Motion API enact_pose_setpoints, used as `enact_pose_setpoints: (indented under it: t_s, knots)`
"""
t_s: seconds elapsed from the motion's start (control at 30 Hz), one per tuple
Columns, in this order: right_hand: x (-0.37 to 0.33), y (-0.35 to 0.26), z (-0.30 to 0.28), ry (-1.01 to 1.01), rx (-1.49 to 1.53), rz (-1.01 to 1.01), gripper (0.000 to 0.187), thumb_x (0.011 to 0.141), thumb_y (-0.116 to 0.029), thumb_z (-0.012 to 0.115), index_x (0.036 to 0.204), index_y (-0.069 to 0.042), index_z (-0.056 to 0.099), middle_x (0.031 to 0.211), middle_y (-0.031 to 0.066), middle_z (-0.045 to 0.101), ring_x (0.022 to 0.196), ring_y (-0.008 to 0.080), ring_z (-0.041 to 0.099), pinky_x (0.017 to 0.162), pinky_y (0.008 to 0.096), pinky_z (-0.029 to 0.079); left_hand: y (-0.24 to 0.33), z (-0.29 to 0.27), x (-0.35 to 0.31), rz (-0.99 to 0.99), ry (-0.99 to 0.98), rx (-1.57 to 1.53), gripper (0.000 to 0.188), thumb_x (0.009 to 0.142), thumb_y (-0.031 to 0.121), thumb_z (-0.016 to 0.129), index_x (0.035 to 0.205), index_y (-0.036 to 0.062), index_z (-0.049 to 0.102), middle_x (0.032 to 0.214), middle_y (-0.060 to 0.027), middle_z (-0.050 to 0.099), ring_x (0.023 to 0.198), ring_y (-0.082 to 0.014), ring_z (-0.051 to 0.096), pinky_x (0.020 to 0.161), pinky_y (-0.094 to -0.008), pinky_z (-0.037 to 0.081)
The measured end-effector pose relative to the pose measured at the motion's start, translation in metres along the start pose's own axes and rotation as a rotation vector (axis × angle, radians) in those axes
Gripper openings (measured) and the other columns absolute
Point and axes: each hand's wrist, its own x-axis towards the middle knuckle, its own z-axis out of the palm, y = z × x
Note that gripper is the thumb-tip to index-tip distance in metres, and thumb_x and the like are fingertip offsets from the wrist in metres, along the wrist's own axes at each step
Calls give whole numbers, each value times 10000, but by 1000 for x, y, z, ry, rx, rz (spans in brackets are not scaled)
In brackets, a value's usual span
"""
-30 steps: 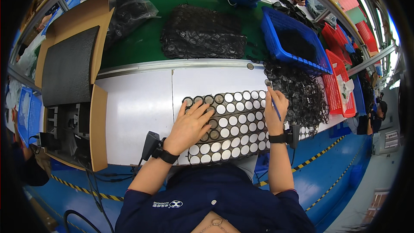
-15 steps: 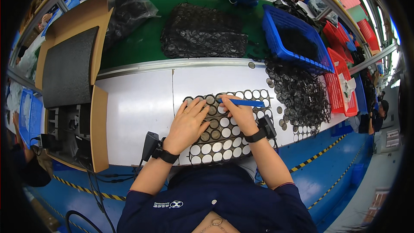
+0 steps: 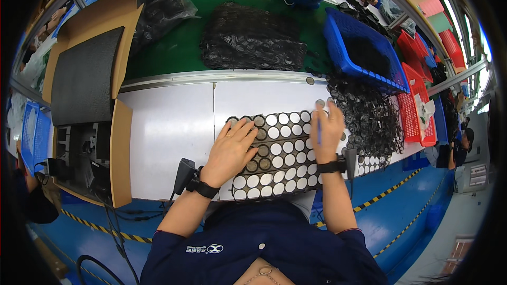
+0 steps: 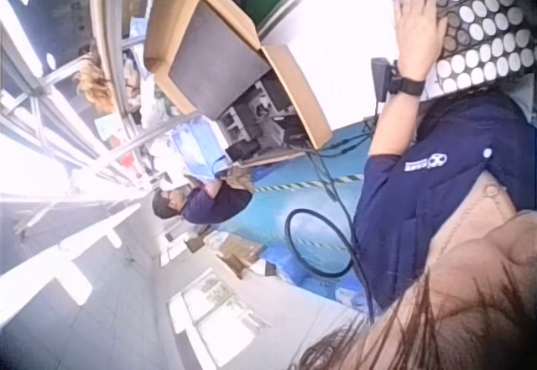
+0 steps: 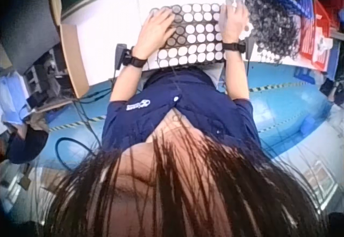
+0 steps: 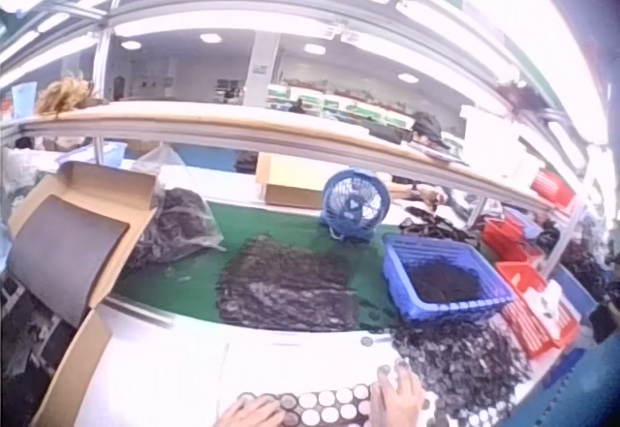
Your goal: The person is using a blue tool to inspect or manipulate small circular components on a grid and then sorting them into a bin.
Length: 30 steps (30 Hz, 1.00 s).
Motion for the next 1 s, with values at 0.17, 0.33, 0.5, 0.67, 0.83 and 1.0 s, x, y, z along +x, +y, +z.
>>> enact_pose_setpoints:
  t_s: [0.17, 0.33, 0.5, 0.67, 0.83, 1.0]
  knots:
    - [-1, 7, -12, -243, 742, 563, 284, 982, -202, 658, 1203, -31, 712, 966, 113, 708, 871, 184, 649, 749, 314, 523, -4, 3, 2, -17, 34, -20, 406, 886, 164, 712, 1254, 5, 647, 1358, -151, 604, 1347, -330, 499, 1147, -466, 370]
    - [0, -78, 1, -702, 1305, 784, 340, 1001, -266, 645, 1219, -11, 702, 918, 47, 718, 810, 85, 642, 646, 220, 512, -6, 1, 4, 7, 92, -29, 351, 852, 114, 724, 1178, -9, 679, 1303, -152, 636, 1297, -330, 545, 1121, -453, 402]
    - [0, -86, 10, -770, 1232, 798, 326, 990, -254, 652, 1203, -15, 710, 903, 44, 722, 777, 85, 645, 613, 218, 513, -5, 1, 4, -2, 96, -24, 342, 849, 111, 722, 1169, -6, 685, 1302, -149, 638, 1296, -329, 547, 1118, -447, 406]
    - [3, -86, 8, -781, 1238, 810, 327, 994, -258, 653, 1207, -18, 712, 924, 46, 721, 794, 81, 636, 626, 209, 515, -4, 0, 3, -10, 101, -13, 338, 850, 112, 719, 1167, -2, 688, 1294, -144, 642, 1295, -326, 548, 1117, -446, 407]
    - [3, -87, 8, -808, 1240, 811, 339, 1000, -273, 654, 1224, -25, 709, 942, 45, 719, 808, 64, 615, 639, 193, 511, -5, 1, 2, -19, 89, -13, 343, 849, 111, 716, 1172, 1, 687, 1298, -144, 640, 1303, -323, 542, 1119, -449, 404]
    - [-6, -92, 14, -433, 910, 276, 246, 964, -189, 650, 1127, -20, 724, 955, 95, 712, 868, 223, 678, 746, 347, 542, -2, 0, 5, -12, 80, -18, 348, 848, 107, 716, 1176, -2, 684, 1305, -146, 637, 1305, -328, 540, 1122, -453, 401]
